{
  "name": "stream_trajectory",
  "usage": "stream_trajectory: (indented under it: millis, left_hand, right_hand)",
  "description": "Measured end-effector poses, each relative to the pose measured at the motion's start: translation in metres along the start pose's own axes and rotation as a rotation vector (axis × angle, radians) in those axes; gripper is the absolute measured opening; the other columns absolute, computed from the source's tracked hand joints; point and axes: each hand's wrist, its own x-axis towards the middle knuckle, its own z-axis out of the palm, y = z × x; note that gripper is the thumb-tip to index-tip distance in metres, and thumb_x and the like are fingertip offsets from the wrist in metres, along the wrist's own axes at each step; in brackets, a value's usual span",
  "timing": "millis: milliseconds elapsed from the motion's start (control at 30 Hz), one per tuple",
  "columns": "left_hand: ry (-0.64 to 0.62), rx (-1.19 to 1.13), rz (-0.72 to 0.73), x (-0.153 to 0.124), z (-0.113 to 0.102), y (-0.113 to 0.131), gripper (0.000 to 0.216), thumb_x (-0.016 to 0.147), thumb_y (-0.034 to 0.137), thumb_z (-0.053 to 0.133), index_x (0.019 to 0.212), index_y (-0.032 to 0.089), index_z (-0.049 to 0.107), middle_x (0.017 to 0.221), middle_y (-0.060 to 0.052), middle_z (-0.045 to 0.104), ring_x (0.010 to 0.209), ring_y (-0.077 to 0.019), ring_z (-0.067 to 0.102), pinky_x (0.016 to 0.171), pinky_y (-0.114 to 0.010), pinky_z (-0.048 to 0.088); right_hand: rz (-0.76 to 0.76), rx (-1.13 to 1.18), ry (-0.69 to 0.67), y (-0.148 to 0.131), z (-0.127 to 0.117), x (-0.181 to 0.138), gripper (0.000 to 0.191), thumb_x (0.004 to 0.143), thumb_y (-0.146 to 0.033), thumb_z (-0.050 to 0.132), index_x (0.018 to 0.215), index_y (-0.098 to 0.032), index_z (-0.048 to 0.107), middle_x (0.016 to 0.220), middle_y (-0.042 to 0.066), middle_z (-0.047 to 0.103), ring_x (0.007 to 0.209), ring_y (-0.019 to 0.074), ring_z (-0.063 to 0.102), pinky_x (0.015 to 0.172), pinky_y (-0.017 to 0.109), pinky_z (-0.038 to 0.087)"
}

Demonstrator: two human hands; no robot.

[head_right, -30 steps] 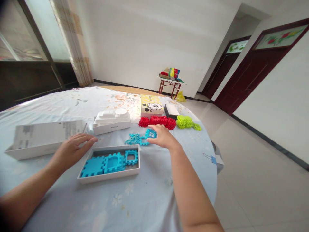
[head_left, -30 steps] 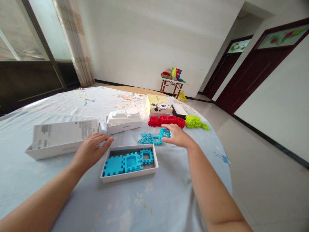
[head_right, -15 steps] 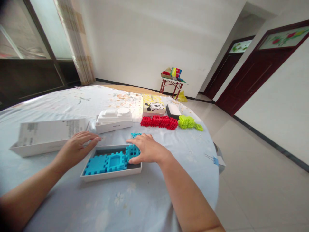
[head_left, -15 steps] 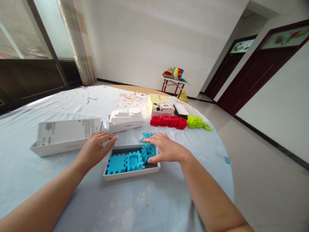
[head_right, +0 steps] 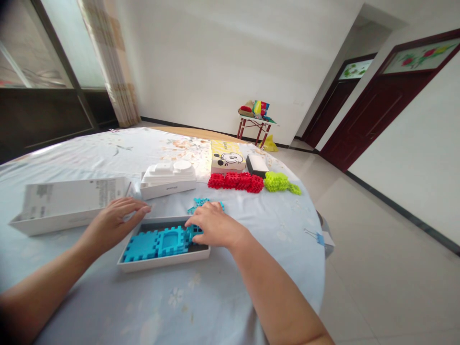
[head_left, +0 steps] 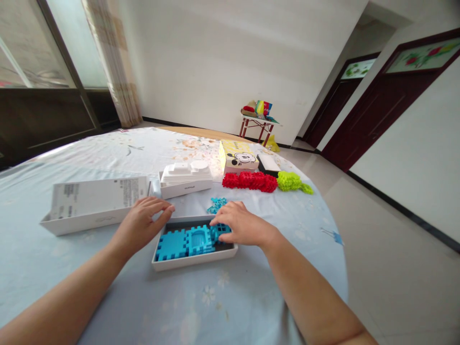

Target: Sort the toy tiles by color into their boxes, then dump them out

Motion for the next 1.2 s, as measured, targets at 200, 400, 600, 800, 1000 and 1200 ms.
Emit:
stream_trajectory:
  millis: [200, 400, 600, 800, 1000, 1200]
  left_hand:
    - [-0.022, -0.011, 0.01, 0.0, 0.0, 0.001, 0.031, 0.085, 0.043, 0.044, 0.082, 0.021, 0.066, 0.086, -0.003, 0.069, 0.087, -0.0195, 0.059, 0.085, -0.032, 0.039]
    - [-0.018, -0.024, 0.023, 0.001, 0.001, 0.001, 0.031, 0.086, 0.043, 0.045, 0.08, 0.021, 0.066, 0.086, -0.003, 0.069, 0.087, -0.0199, 0.059, 0.085, -0.032, 0.039]
    - [-0.008, -0.026, 0.047, 0.0, 0.003, 0.0, 0.029, 0.086, 0.041, 0.046, 0.081, 0.021, 0.066, 0.085, -0.002, 0.069, 0.087, -0.0197, 0.059, 0.087, -0.033, 0.039]
    - [-0.011, -0.029, 0.04, -0.003, 0.004, -0.002, 0.029, 0.085, 0.043, 0.046, 0.081, 0.022, 0.066, 0.086, -0.001, 0.07, 0.086, -0.019, 0.061, 0.096, -0.035, 0.035]
    - [-0.006, -0.032, 0.046, -0.002, 0.005, -0.001, 0.03, 0.084, 0.043, 0.046, 0.08, 0.022, 0.066, 0.085, -0.002, 0.07, 0.085, -0.0192, 0.062, 0.097, -0.035, 0.036]
    - [0.006, -0.038, 0.045, -0.003, 0.005, 0.0, 0.029, 0.083, 0.044, 0.048, 0.078, 0.022, 0.066, 0.084, -0.001, 0.07, 0.085, -0.0188, 0.062, 0.097, -0.035, 0.037]
  right_hand:
    - [0.02, 0.04, 0.079, 0.006, -0.008, -0.003, 0.032, 0.076, -0.029, 0.065, 0.108, -0.024, 0.063, 0.106, 0.005, 0.063, 0.103, 0.0224, 0.05, 0.092, 0.039, 0.032]
    - [0.283, 0.023, 0.268, 0.049, -0.011, -0.011, 0.035, 0.079, -0.017, 0.054, 0.114, -0.02, 0.059, 0.112, 0.008, 0.061, 0.108, 0.0227, 0.047, 0.093, 0.04, 0.033]
    - [0.327, 0.061, 0.125, 0.082, 0.023, -0.003, 0.057, 0.07, -0.022, 0.062, 0.126, -0.019, 0.05, 0.133, 0.01, 0.048, 0.121, 0.0262, 0.04, 0.099, 0.043, 0.031]
    - [0.368, 0.081, 0.102, 0.091, 0.033, -0.001, 0.06, 0.069, -0.032, 0.066, 0.126, -0.019, 0.05, 0.126, 0.012, 0.053, 0.117, 0.0283, 0.046, 0.097, 0.045, 0.033]
    - [0.457, 0.059, 0.151, 0.1, 0.026, -0.008, 0.057, 0.067, -0.038, 0.069, 0.119, -0.02, 0.056, 0.116, 0.011, 0.06, 0.109, 0.029, 0.052, 0.093, 0.045, 0.037]
    - [0.306, 0.25, 0.277, 0.078, -0.002, -0.014, 0.063, 0.068, -0.039, 0.071, 0.125, -0.021, 0.05, 0.116, 0.009, 0.059, 0.104, 0.022, 0.055, 0.091, 0.036, 0.04]
